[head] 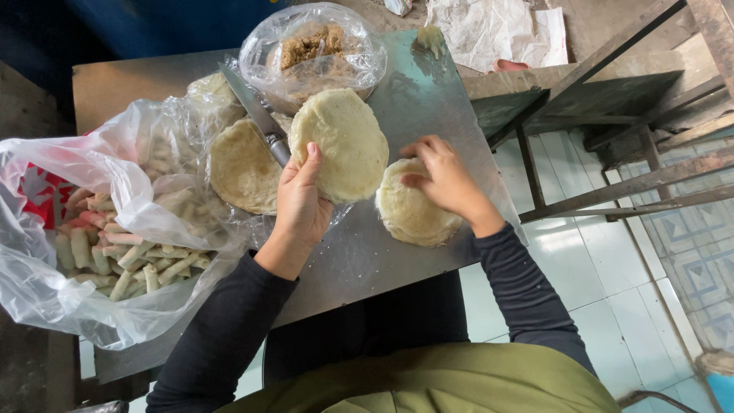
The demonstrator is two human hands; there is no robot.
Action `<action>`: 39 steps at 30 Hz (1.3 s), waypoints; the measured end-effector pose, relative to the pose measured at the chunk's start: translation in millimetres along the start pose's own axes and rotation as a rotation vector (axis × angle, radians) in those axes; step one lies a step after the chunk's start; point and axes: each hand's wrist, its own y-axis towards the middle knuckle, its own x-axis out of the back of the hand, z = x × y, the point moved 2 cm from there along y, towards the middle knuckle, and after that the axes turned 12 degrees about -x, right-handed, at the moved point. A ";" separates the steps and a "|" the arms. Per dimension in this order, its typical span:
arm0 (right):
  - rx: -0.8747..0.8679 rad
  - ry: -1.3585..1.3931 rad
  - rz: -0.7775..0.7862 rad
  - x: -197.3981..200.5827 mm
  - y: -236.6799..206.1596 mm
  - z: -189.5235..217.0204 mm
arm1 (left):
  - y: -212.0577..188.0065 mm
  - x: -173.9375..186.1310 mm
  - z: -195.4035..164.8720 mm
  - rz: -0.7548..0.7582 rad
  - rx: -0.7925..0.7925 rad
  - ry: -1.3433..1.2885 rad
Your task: The person sits at a metal table and peels round flatbreads apart into thin layers by hand, stacking the separated rounds. They then use a knife to cut a stack of flatbread into pieces, fold and press the pieces, and continue peeling more flatbread rounds.
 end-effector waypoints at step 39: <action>-0.290 0.931 0.141 3.8 -31.2 89.1 | -32.3 -7.5 17.3 0.275 0.049 0.023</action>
